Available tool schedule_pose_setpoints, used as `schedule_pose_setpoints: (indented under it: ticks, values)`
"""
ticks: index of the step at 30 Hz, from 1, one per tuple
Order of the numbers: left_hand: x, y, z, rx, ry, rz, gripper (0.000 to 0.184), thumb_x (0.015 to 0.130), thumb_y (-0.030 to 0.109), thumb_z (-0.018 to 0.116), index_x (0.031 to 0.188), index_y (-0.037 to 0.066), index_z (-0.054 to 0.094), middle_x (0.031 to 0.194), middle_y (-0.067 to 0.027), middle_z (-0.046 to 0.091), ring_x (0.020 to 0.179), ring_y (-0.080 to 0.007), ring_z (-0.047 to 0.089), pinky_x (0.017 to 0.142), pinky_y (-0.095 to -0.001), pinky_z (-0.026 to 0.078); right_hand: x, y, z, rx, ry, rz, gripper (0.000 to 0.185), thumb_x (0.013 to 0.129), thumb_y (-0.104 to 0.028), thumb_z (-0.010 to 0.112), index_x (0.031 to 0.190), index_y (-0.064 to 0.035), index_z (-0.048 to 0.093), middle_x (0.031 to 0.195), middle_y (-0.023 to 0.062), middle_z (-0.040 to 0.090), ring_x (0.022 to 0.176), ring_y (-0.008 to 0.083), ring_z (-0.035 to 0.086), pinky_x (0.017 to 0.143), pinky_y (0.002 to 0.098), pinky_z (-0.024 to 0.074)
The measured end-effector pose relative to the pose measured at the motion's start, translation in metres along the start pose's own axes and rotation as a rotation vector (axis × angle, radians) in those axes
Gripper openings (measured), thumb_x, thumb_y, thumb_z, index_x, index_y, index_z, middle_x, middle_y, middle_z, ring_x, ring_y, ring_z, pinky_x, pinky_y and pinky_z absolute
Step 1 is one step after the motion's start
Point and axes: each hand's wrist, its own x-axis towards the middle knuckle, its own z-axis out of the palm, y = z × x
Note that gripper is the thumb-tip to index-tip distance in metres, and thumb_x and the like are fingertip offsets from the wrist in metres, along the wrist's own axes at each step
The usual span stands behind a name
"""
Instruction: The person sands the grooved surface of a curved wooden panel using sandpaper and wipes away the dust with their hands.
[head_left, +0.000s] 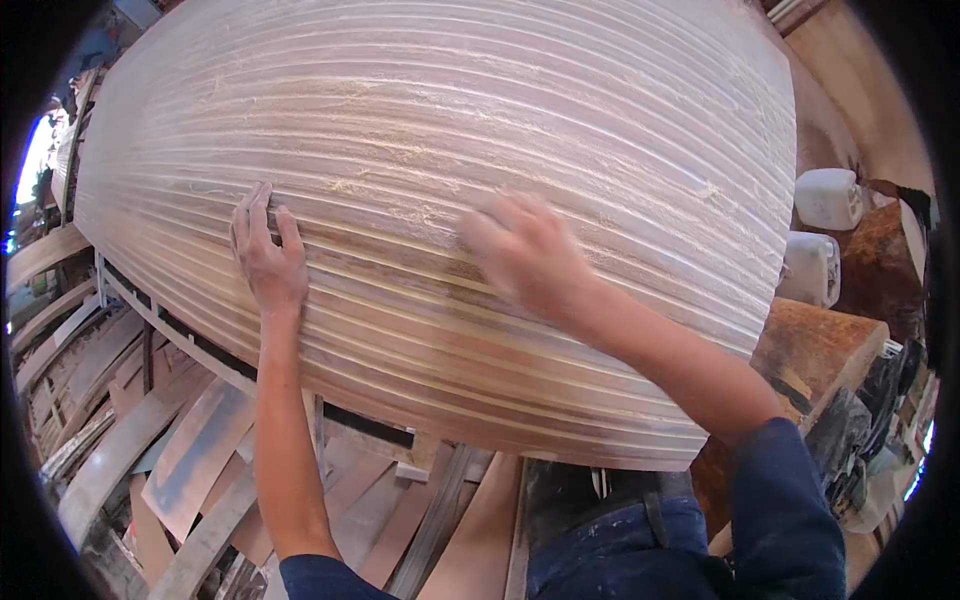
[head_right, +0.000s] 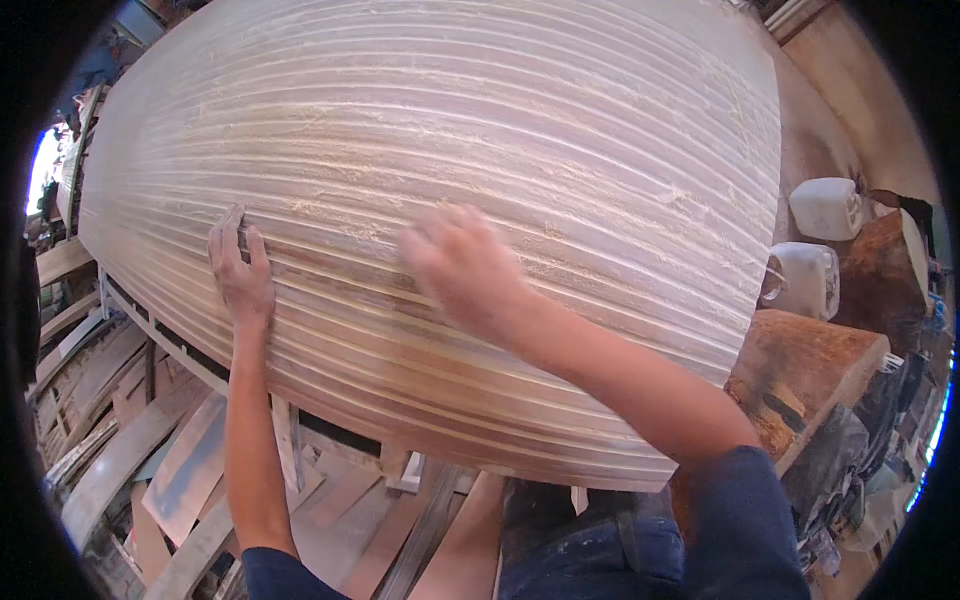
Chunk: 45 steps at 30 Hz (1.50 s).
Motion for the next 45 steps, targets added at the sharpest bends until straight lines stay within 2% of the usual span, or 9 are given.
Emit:
schedule_pose_setpoints:
  ticks: [4,9,13,15,21,26,33,36,45]
  values:
    - [-0.001,-0.001,0.001,-0.054,-0.017,0.003,0.038,0.104,0.019,0.054,0.134,-0.001,0.062,0.138,-0.019,0.061,0.131,-0.0361,0.054,0.114,-0.0472,0.04,0.015,-0.002,0.012,0.0,0.047,-0.033,0.017,0.084,0.001,0.067,0.102,-0.0025,0.065,0.095,0.0134,0.066,0.092,0.0306,0.065,0.082,0.0459,0.0515]
    - [0.0,0.001,0.0,-0.03,-0.012,-0.006,0.037,0.105,0.019,0.054,0.135,-0.002,0.062,0.137,-0.0204,0.061,0.13,-0.0376,0.055,0.113,-0.0457,0.041,-0.052,0.019,-0.029,0.121,0.114,0.032,0.015,0.083,0.0,0.068,0.097,-0.0024,0.063,0.093,0.0141,0.063,0.09,0.0316,0.064,0.081,0.0463,0.0523]
    - [0.0,-0.001,-0.001,-0.014,-0.011,-0.003,0.037,0.105,0.019,0.053,0.135,-0.002,0.062,0.138,-0.0206,0.061,0.131,-0.0378,0.054,0.113,-0.046,0.041,0.012,-0.003,0.003,-0.003,-0.025,0.034,0.016,0.086,-0.003,0.069,0.102,-0.0027,0.067,0.097,0.0147,0.067,0.091,0.0315,0.066,0.08,0.0451,0.0537]
    - [-0.001,-0.001,0.001,-0.032,-0.012,0.001,0.038,0.105,0.02,0.053,0.135,-0.002,0.062,0.139,-0.0206,0.061,0.132,-0.0381,0.053,0.114,-0.0461,0.04,0.022,-0.004,0.01,0.024,0.024,-0.025,0.006,0.086,-0.004,0.065,0.092,-0.0028,0.063,0.097,0.0149,0.066,0.092,0.0305,0.066,0.086,0.0467,0.0527]
    - [0.0,0.005,-0.003,-0.024,-0.02,-0.045,0.037,0.105,0.019,0.053,0.135,-0.002,0.062,0.139,-0.0209,0.06,0.132,-0.0376,0.054,0.113,-0.0459,0.041,-0.057,0.021,-0.045,0.116,0.048,0.051,0.004,0.089,-0.005,0.062,0.09,-0.0009,0.062,0.095,0.0165,0.065,0.095,0.0322,0.066,0.085,0.0448,0.0535]
    - [0.0,-0.001,0.0,-0.044,-0.011,-0.025,0.037,0.104,0.019,0.054,0.135,-0.001,0.062,0.138,-0.0208,0.06,0.131,-0.0375,0.054,0.113,-0.0458,0.041,0.031,-0.002,0.016,0.035,0.032,-0.034,0.005,0.091,-0.006,0.067,0.094,-0.0027,0.065,0.092,0.0149,0.068,0.088,0.0317,0.068,0.079,0.0442,0.0542]
    - [0.002,0.002,-0.002,-0.045,-0.014,-0.048,0.038,0.103,0.021,0.055,0.134,0.001,0.064,0.138,-0.0199,0.061,0.131,-0.0373,0.054,0.114,-0.0478,0.04,-0.028,0.014,-0.023,0.117,0.044,0.022,0.009,0.09,-0.007,0.069,0.092,-0.0027,0.061,0.087,0.0137,0.061,0.084,0.0309,0.064,0.076,0.0461,0.0528]
    - [0.0,0.002,-0.001,-0.046,0.001,-0.034,0.038,0.102,0.02,0.056,0.134,0.0,0.064,0.139,-0.0199,0.061,0.132,-0.0373,0.054,0.114,-0.0477,0.04,0.024,0.001,0.012,0.047,0.055,-0.04,0.008,0.09,-0.007,0.069,0.091,-0.0032,0.062,0.085,0.0127,0.062,0.08,0.0301,0.064,0.074,0.0461,0.0527]
    - [-0.001,-0.001,0.0,-0.031,-0.011,-0.034,0.04,0.106,0.023,0.053,0.139,0.002,0.061,0.142,-0.0188,0.058,0.136,-0.0371,0.051,0.117,-0.046,0.038,0.025,-0.001,0.005,0.026,-0.058,0.017,0.008,0.089,-0.005,0.069,0.093,-0.0039,0.062,0.086,0.0114,0.06,0.08,0.0311,0.064,0.072,0.046,0.0529]
